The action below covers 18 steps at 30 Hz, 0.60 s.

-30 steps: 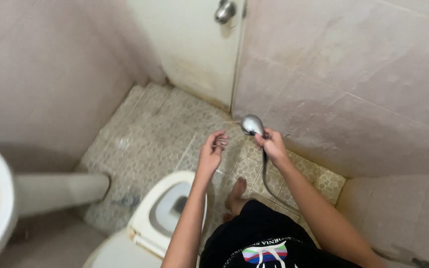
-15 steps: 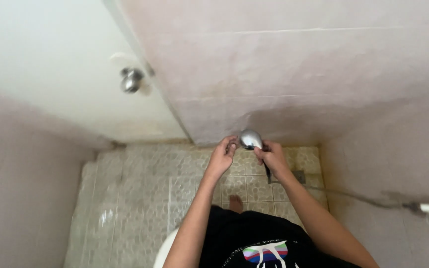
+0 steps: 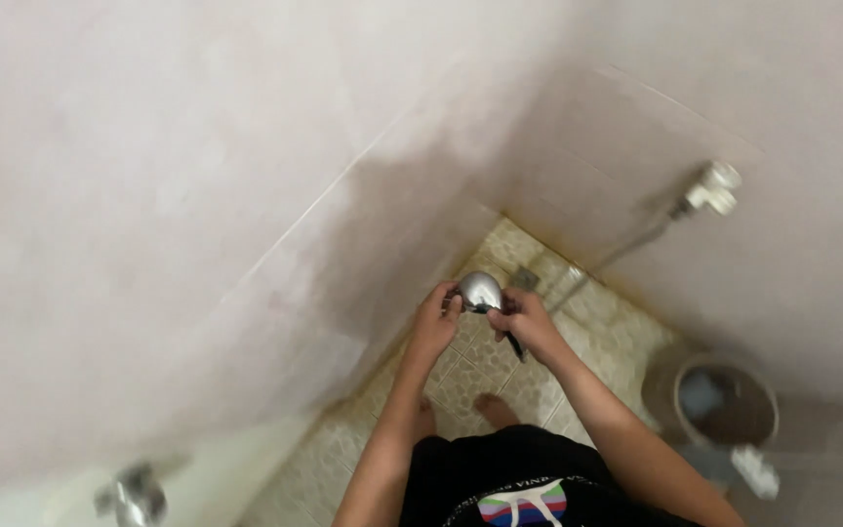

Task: Testing and using a bidet sprayer to clean a toilet seat and sink area in a bathroom.

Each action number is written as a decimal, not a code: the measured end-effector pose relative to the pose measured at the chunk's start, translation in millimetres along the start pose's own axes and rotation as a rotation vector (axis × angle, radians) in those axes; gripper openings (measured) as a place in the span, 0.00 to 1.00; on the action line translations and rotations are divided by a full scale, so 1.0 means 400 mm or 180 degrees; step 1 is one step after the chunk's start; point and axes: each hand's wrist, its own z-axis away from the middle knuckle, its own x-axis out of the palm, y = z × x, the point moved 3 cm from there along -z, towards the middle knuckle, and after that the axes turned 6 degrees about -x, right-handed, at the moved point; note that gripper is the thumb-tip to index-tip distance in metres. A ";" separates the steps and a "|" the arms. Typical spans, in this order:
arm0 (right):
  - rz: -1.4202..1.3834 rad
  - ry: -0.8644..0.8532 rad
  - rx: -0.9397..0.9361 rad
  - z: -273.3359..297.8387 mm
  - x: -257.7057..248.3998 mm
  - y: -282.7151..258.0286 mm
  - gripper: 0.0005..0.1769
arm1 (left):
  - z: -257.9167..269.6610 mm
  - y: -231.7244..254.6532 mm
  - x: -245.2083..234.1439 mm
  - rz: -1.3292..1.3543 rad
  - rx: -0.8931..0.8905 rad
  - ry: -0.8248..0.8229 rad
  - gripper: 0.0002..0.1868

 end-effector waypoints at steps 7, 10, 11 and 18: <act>-0.0655 0.0951 -0.0190 0.144 0.011 0.083 0.14 | -0.005 0.039 0.054 -0.0125 0.0456 -0.1103 0.16; -0.0741 0.1268 -0.0327 0.223 0.034 0.083 0.14 | 0.028 0.048 0.075 -0.0063 0.0707 -0.1369 0.17; -0.0733 0.1350 -0.0303 0.248 0.045 0.075 0.16 | 0.048 0.068 0.075 -0.0061 0.0635 -0.1458 0.17; -0.0895 0.1752 -0.0697 0.381 0.105 0.081 0.28 | 0.184 0.164 0.070 -0.0032 0.0843 -0.1975 0.19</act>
